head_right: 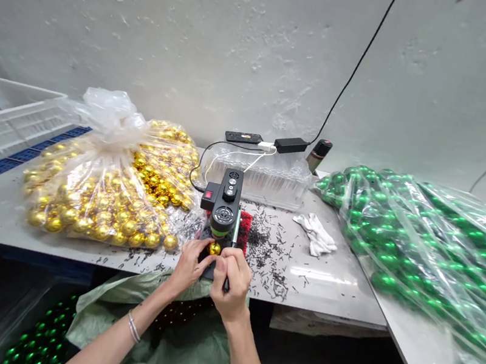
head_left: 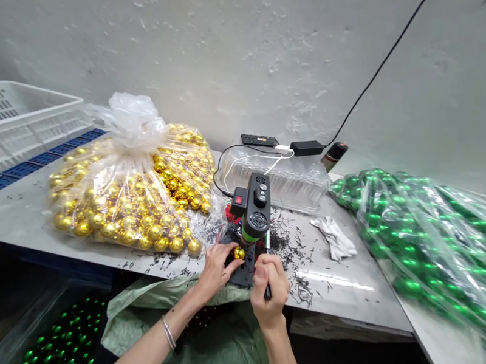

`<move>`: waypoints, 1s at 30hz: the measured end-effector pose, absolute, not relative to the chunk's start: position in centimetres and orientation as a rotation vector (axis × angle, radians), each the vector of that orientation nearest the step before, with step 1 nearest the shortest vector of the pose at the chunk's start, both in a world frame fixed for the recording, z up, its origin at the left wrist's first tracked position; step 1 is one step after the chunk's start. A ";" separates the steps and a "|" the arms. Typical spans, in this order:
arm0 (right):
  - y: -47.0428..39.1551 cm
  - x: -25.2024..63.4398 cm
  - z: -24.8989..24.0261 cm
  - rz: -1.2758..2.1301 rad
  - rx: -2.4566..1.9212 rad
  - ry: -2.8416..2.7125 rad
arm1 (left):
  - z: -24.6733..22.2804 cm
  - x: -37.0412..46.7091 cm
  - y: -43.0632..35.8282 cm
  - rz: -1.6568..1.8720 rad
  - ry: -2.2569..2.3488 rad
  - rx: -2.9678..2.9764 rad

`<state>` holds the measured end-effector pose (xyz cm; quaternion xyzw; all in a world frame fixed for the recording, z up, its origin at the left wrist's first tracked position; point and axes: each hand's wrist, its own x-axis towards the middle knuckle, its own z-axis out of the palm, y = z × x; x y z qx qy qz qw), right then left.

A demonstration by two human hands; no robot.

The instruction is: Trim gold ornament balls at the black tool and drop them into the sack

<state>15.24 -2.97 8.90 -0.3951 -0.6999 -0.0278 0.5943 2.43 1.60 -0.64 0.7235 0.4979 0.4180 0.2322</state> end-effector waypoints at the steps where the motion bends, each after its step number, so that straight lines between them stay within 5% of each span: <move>1: -3.0 15.2 8.9 -0.062 -0.925 -1.626 | -0.7 2.5 1.6 1.165 1.357 1.992; 19: -1.7 15.2 3.8 -0.229 -0.846 -1.627 | -1.4 2.6 1.8 1.186 1.366 1.997; 30: -2.7 14.5 12.1 -0.005 -1.031 -1.496 | -0.3 0.7 -0.2 1.178 1.282 2.019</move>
